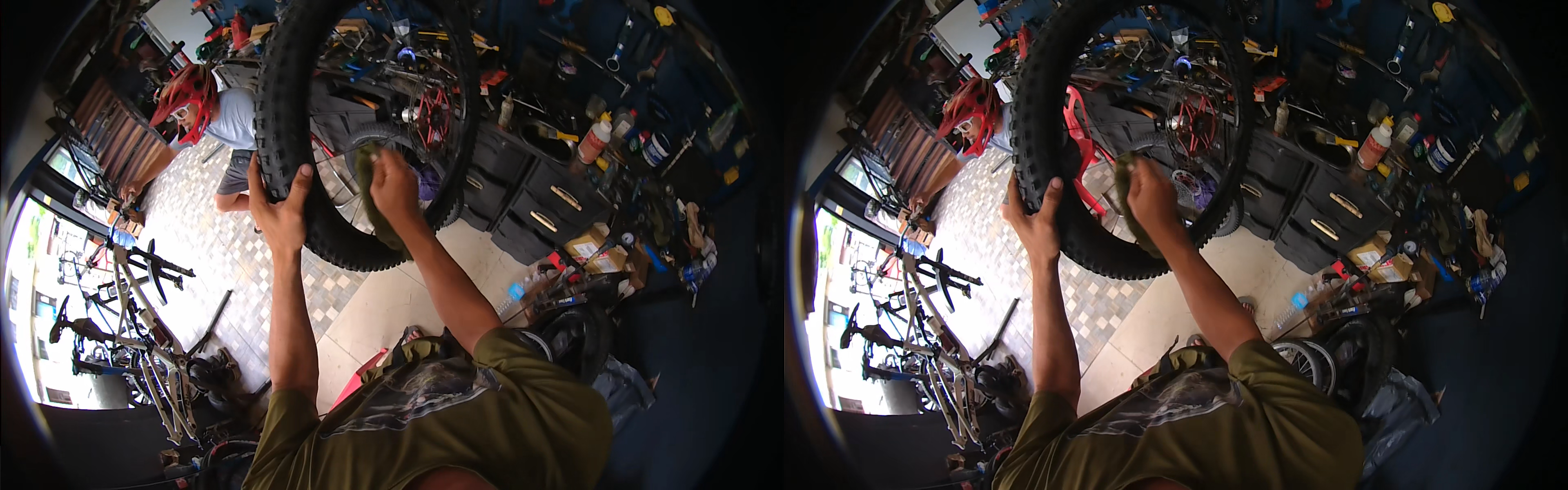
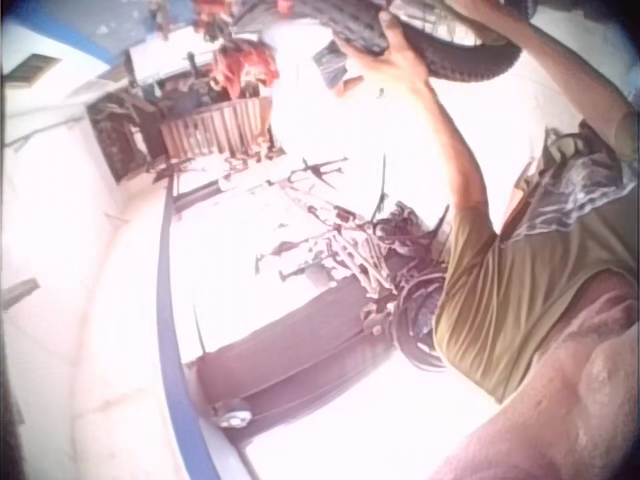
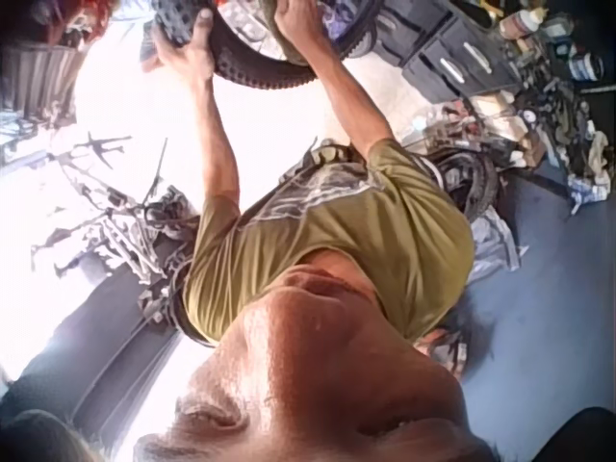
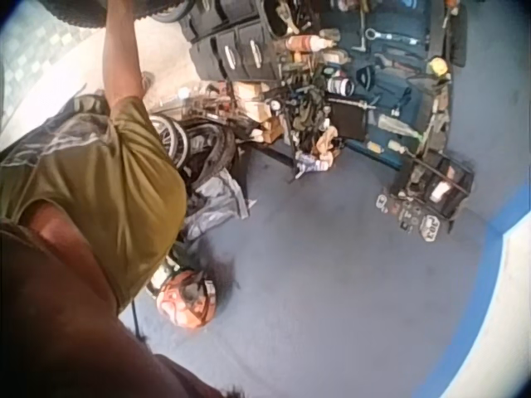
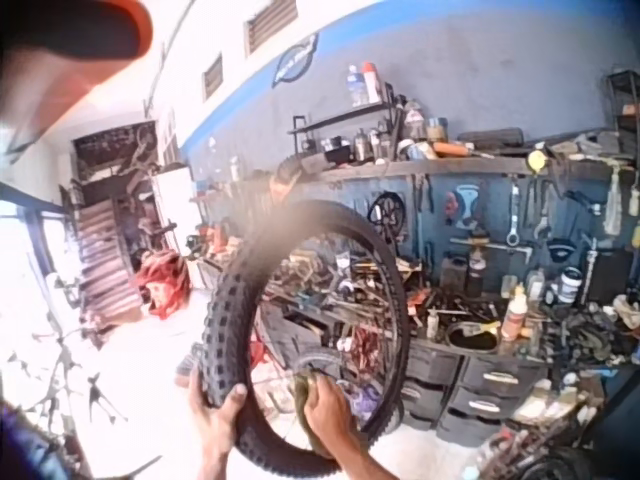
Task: The person sits on the floor and cleans the cassette and spokes of a bicycle wheel using a rag. They then stand, wipe the tire and rim, and place the wheel on a workbench before searching through a cluttered toolbox.
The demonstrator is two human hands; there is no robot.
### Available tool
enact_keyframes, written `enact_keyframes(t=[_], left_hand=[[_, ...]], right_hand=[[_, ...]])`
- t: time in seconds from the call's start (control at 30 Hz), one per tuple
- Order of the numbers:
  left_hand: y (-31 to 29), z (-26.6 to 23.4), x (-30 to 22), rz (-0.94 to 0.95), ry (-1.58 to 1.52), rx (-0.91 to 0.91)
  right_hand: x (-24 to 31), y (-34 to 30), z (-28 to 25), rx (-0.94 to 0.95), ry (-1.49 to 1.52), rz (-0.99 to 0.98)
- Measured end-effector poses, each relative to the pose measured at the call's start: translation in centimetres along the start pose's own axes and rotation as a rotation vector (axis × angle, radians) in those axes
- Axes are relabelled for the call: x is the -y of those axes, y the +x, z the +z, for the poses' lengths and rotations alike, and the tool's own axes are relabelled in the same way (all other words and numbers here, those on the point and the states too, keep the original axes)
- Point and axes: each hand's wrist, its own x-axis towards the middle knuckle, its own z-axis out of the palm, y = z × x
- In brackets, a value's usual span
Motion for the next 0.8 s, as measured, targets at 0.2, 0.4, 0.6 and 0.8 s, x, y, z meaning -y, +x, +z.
enact_keyframes(t=[0.2, 0.4, 0.6, 0.8], left_hand=[[0.1, -0.5, 1.1, -0.031, 0.004, 0.027], [0.3, 0.0, 2.1, 0.040, -0.032, 0.014], [0.4, -0.8, 3.0, 0.216, 0.063, -0.008], [0.0, -0.6, 2.0, 0.007, -0.145, 0.021]], right_hand=[[3.8, -4.2, 0.5, 0.152, 0.345, -0.013], [7.3, 1.4, -0.7, 0.152, 0.056, -0.147], [4.5, 3.1, -0.8, 0.258, -0.205, 0.040], [5.8, 3.0, -0.5, 0.274, 0.090, 0.039]])
